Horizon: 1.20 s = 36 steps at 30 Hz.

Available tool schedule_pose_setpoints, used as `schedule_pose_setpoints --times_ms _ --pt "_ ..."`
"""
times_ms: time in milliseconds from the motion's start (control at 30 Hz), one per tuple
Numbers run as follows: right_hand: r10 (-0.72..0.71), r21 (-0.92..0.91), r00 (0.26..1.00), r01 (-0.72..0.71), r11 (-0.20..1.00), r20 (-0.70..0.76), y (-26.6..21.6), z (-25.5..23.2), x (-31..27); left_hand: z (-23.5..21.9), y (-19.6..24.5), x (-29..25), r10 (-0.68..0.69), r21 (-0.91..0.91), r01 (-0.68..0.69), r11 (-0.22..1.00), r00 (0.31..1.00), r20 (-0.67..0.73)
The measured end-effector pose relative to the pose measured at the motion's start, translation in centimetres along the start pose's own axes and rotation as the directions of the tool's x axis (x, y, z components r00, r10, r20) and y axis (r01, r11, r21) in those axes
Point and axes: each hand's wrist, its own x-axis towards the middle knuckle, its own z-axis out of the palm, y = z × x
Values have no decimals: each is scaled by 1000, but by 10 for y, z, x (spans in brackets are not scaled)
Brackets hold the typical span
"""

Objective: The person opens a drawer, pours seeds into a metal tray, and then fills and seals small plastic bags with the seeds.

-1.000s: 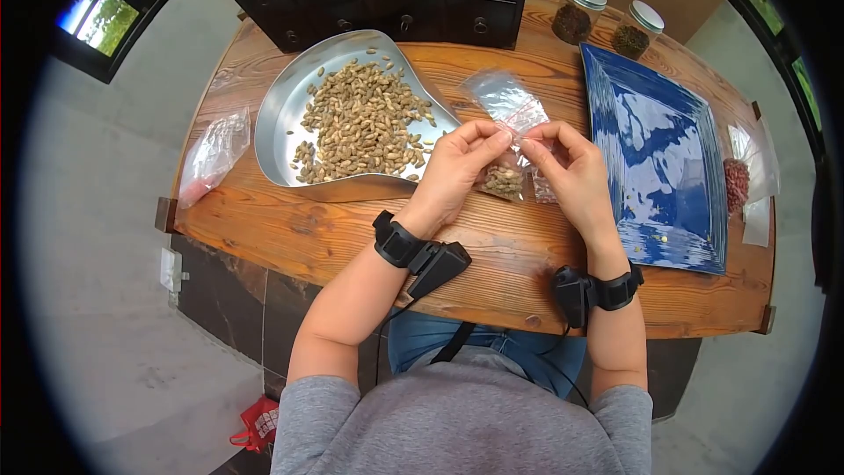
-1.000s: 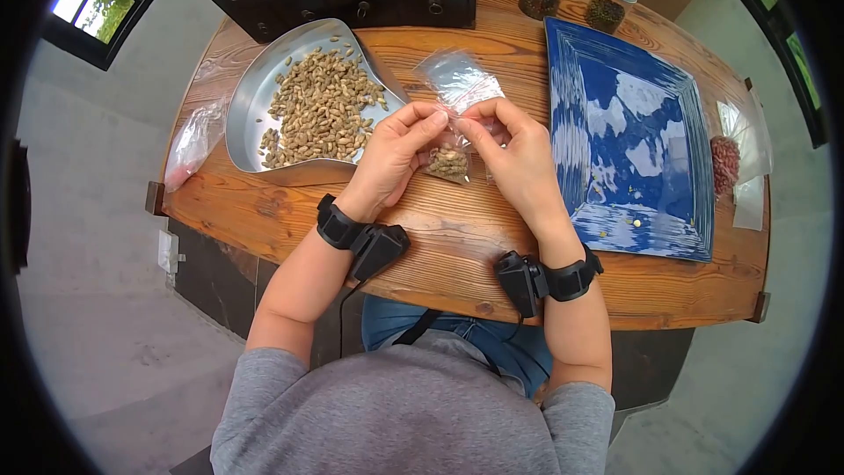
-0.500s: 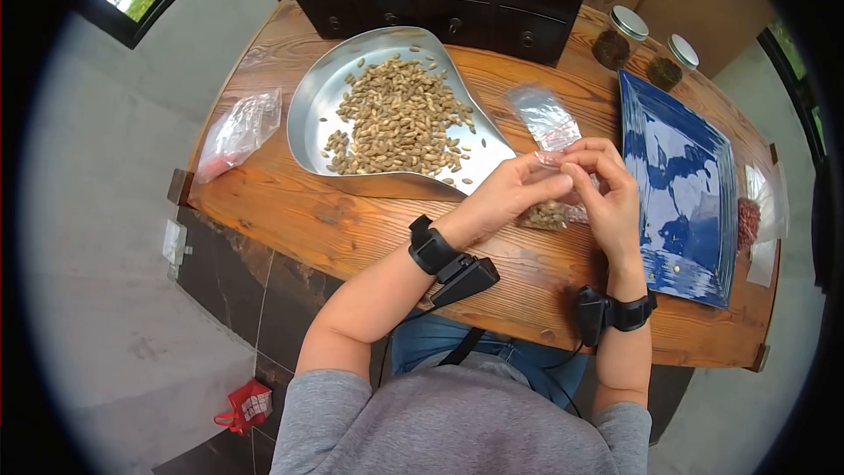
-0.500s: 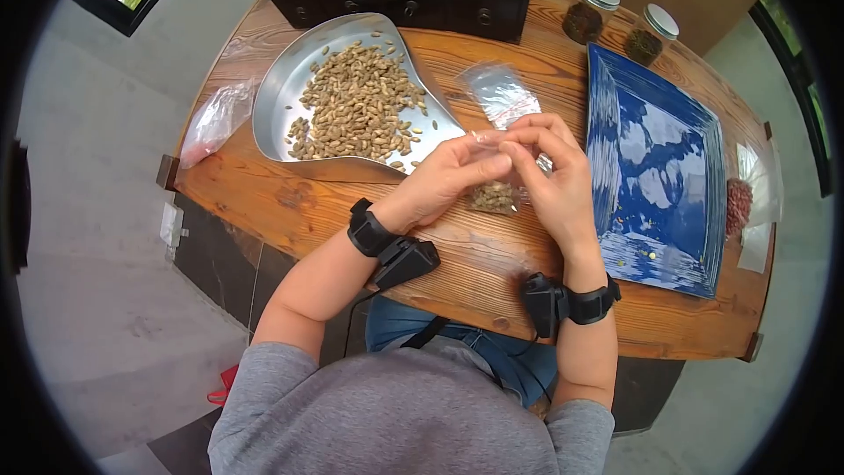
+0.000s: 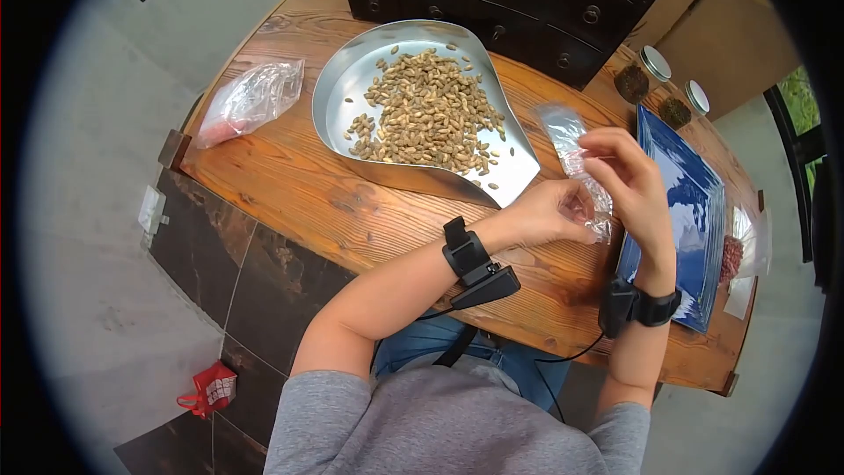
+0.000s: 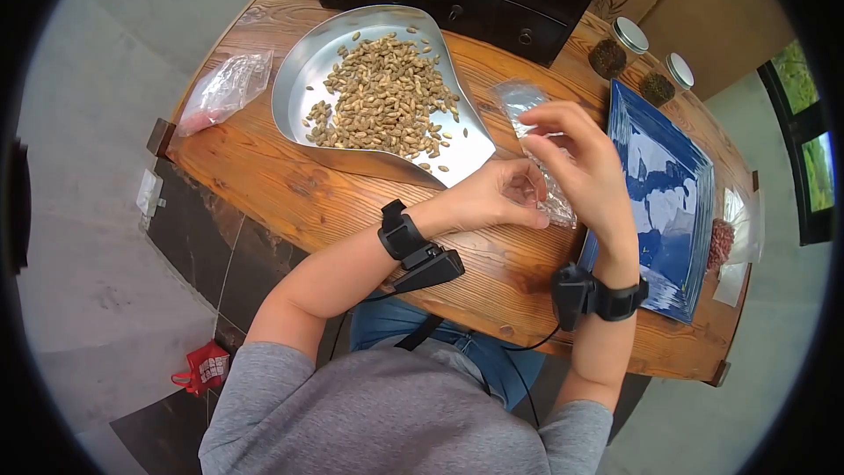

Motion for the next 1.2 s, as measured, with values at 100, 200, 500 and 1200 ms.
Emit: schedule_pose_setpoints --times_ms 100,200,500,1200 --pt "58 -344 957 45 938 285 -17 23 30 1 -2 -1 106 20 -104 994 992 -63" --pt "172 -409 890 17 912 421 0 54 54 -1 -20 7 85 48 -83 995 996 -36" --pt "201 -477 800 117 871 565 12 84 74 -9 -54 22 164 333 -136 933 985 -59" --pt "87 233 990 -111 966 111 -14 13 31 -12 0 6 227 -59 -270 961 893 -388"
